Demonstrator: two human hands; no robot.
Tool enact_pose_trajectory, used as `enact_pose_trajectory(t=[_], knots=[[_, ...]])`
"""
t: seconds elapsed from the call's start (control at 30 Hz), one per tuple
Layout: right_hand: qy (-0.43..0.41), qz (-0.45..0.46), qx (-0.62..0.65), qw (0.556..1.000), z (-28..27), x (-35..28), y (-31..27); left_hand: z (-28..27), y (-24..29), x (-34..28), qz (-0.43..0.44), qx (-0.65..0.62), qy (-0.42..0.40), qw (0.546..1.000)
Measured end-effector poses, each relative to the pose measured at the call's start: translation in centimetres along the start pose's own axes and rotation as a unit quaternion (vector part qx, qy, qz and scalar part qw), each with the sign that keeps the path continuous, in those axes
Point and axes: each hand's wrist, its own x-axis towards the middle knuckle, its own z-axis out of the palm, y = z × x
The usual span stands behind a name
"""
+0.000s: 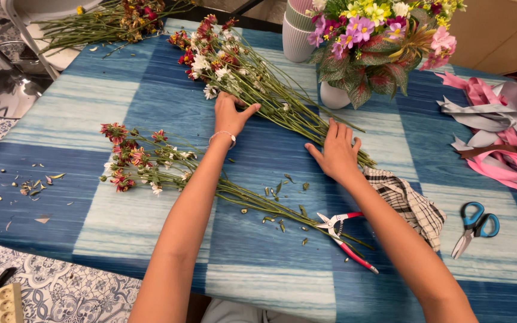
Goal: The person trims the stems of various flowers using shears, wipes the shears with a cloth, and gathers the trimmed flowers together on a table.
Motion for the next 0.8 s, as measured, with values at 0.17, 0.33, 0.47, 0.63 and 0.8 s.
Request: enact_pose_trajectory(t=[0.17,0.33,0.47,0.63,0.8], knots=[[0.053,-0.133,0.082,0.986,-5.2,-4.3,-2.9,-0.4,-0.4,-0.3,-0.06,0.038,-0.082,0.994],[-0.067,-0.223,0.114,0.966,-10.5,-11.5,-4.5,-5.8,4.6,-5.9,-0.045,0.08,-0.165,0.982],[-0.254,-0.143,-0.045,0.955,-11.8,-16.1,-3.0,-11.6,10.8,-13.6,0.122,0.025,-0.268,0.955],[-0.271,-0.12,-0.087,0.951,-10.5,-18.4,1.0,-12.2,12.1,-20.3,0.234,0.011,-0.392,0.89],[-0.219,-0.102,-0.179,0.954,-10.0,-20.3,3.0,-9.8,8.0,-22.8,0.34,0.162,-0.27,0.886]])
